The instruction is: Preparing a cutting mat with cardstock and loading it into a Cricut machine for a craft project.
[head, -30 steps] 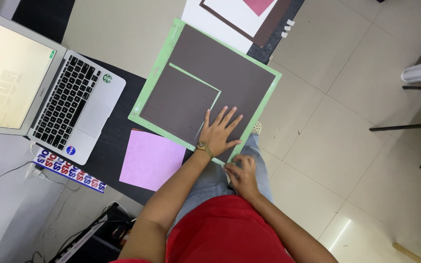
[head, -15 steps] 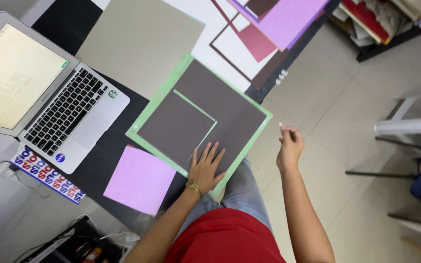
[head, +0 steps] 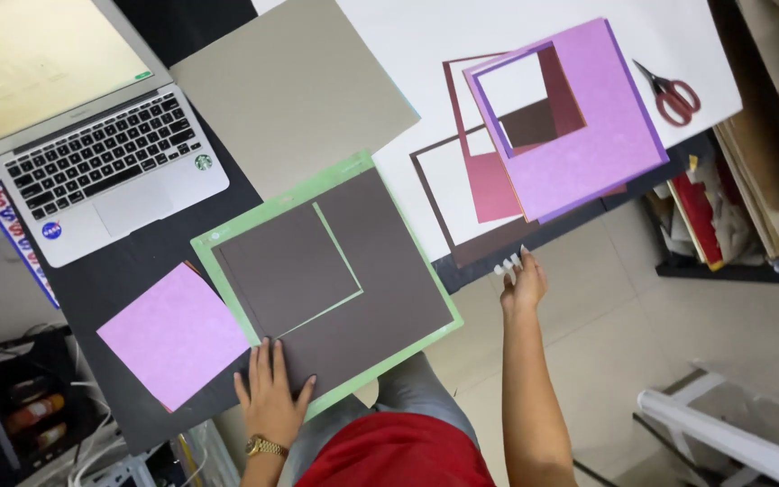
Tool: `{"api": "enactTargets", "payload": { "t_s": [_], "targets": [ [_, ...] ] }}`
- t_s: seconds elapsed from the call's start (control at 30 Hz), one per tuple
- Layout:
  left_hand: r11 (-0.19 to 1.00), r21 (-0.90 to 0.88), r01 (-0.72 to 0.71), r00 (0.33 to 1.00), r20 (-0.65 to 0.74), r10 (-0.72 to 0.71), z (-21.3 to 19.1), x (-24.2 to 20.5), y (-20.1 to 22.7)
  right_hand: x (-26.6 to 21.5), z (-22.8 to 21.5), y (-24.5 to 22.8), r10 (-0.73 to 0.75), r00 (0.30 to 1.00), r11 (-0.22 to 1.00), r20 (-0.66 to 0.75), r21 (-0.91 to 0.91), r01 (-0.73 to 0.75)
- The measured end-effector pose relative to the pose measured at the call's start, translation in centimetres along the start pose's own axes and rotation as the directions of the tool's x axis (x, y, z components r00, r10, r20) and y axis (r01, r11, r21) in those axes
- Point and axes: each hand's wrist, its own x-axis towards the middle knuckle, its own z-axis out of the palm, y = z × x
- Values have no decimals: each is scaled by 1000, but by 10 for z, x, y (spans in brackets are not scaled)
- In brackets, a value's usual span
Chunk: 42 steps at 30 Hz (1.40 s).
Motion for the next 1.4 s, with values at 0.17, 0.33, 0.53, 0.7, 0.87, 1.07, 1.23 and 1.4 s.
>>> {"api": "enactTargets", "payload": {
  "t_s": [0.17,0.33,0.53,0.7,0.87,1.07,1.23,1.4],
  "targets": [
    [980,58,193,979,-82,-188,-5,10,28,26,-4,17,-80,997,997,-4,-11,80],
    [980,17,197,980,-47,-196,-23,28,29,24,-11,15,-158,987,972,10,-175,157],
    [987,22,162,984,78,-163,-19,38,24,17,-19,13,-463,886,868,10,-195,456],
    [748,-530,400,916,199,-349,-52,36,21,-121,-28,7,-461,622,436,633,-449,780],
    [356,-760,543,824,402,-398,-53,26,15,-178,-37,37,-120,689,143,715,-674,724],
    [76,-810,582,748,496,-441,-56,21,0,-146,-36,57,-246,710,263,660,-660,704],
    [78,-831,551,778,477,-408,-42,22,-14,-163,-28,17,173,685,506,708,-660,555],
    [253,-807,533,820,420,-389,-49,18,-14,-121,-42,-59,21,714,587,700,-586,558]
  ]
}}
